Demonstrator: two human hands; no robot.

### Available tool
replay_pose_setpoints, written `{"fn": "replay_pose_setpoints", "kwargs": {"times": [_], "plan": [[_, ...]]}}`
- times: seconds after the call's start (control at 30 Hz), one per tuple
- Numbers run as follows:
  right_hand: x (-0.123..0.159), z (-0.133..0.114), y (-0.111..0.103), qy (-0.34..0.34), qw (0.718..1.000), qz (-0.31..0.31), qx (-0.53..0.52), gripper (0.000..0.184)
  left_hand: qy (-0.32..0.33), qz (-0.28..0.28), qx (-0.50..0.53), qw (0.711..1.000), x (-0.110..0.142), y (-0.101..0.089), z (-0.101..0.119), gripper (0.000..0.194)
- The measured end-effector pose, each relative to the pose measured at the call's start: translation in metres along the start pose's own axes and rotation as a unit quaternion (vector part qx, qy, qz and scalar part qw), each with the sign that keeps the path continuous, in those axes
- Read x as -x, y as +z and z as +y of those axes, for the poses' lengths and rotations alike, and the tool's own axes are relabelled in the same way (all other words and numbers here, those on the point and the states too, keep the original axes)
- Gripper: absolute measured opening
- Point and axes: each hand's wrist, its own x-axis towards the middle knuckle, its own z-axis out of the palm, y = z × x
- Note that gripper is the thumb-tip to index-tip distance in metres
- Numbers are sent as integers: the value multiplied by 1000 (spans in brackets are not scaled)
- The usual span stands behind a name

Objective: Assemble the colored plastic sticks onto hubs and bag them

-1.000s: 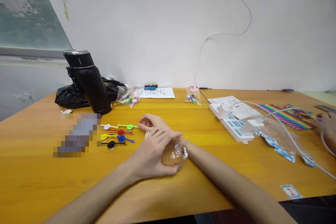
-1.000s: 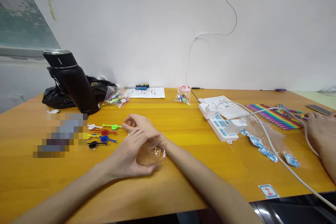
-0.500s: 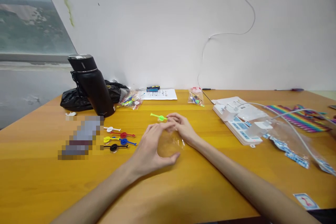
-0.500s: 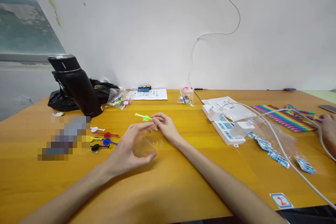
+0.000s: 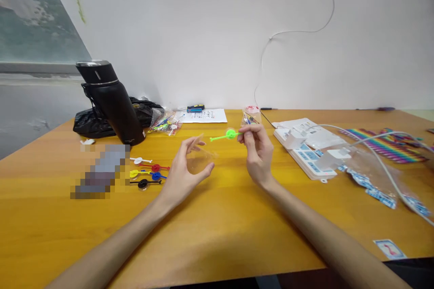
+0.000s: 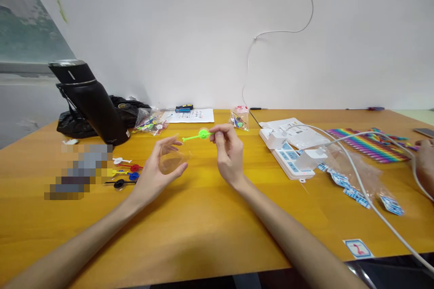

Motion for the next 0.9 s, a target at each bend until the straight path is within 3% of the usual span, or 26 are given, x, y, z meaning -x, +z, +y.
{"fn": "replay_pose_setpoints", "kwargs": {"times": [0.13,0.23,0.3,0.37,0.47,0.63,0.8,0.9], "plan": [[5,-9,0,-57,994,-91,29,15,11,-4,-2,1000,1,1,0,62],[4,-12,1,-58,966,-246,58,18,21,-10,-11,1000,3,3,-1,64],[3,-11,1,-49,948,-308,66,22,23,-13,-19,999,4,4,-3,63],[4,-7,2,-26,956,-285,58,25,23,-17,-28,999,5,5,-4,61],[9,4,4,40,980,-193,29,27,21,-34,-53,998,4,5,-7,60],[14,25,9,109,985,-129,18,27,26,-113,-162,980,6,3,-12,69],[-4,37,18,109,980,-156,58,21,23,-153,-223,963,10,1,-12,75],[-22,32,35,121,953,-261,100,18,40,-181,-204,961,13,2,-5,68]]}}
